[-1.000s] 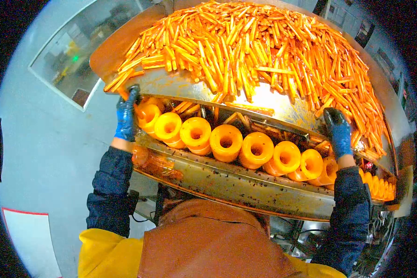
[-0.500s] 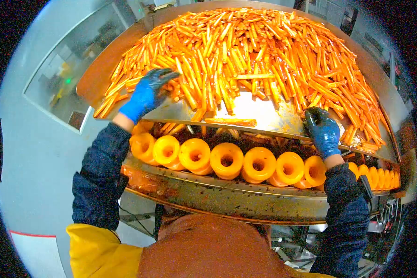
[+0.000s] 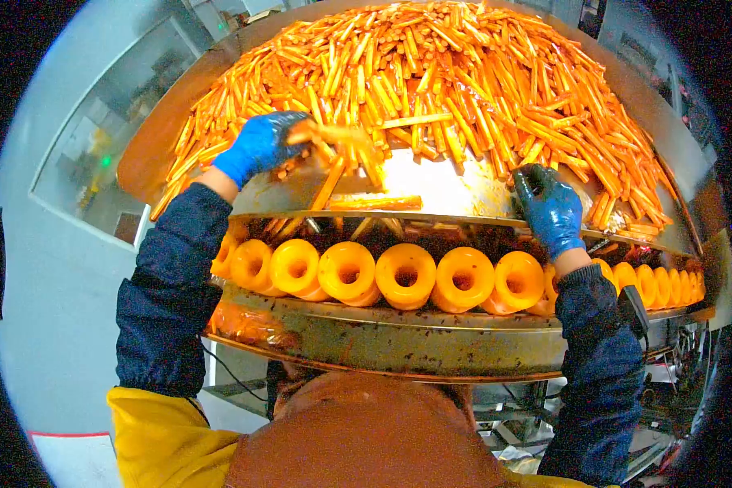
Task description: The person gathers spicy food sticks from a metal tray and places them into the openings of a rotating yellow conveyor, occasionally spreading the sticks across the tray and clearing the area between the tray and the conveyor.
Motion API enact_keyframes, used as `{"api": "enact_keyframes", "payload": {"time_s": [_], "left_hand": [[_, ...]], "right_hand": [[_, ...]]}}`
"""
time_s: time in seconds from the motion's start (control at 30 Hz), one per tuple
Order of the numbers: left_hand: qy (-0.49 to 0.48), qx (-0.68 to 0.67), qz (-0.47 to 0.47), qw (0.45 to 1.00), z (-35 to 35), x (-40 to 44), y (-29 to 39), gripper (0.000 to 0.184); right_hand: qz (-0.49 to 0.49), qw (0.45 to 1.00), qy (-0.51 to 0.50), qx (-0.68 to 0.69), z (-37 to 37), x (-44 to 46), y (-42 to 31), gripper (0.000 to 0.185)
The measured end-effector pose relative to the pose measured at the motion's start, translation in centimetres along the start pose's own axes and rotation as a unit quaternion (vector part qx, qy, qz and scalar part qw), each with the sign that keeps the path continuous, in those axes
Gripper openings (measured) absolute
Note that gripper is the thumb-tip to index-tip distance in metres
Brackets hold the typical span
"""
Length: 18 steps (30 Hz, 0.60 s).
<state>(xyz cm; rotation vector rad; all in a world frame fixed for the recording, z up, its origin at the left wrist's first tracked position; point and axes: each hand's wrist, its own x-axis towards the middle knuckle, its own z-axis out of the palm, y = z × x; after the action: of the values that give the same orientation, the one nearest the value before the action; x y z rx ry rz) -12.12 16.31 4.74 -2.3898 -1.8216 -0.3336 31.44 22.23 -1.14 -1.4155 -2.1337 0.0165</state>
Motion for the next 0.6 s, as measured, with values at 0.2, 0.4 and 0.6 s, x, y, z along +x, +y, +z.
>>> {"api": "enact_keyframes", "payload": {"time_s": [0.2,0.4,0.6], "left_hand": [[0.141,-0.253,-0.304,0.907,-3.2,-4.8,-2.2,0.029],[0.2,-0.409,-0.291,0.841,-7.3,-14.4,-5.0,0.028],[-0.006,-0.233,-0.341,0.911,-12.1,-22.5,-3.2,0.026]], "right_hand": [[-0.01,0.999,0.004,-0.038,0.3,0.1,0.3,0.03],[-0.004,0.998,0.007,-0.055,0.8,0.2,1.0,0.031],[0.022,0.999,-0.015,-0.042,0.9,0.3,0.9,0.036]]}}
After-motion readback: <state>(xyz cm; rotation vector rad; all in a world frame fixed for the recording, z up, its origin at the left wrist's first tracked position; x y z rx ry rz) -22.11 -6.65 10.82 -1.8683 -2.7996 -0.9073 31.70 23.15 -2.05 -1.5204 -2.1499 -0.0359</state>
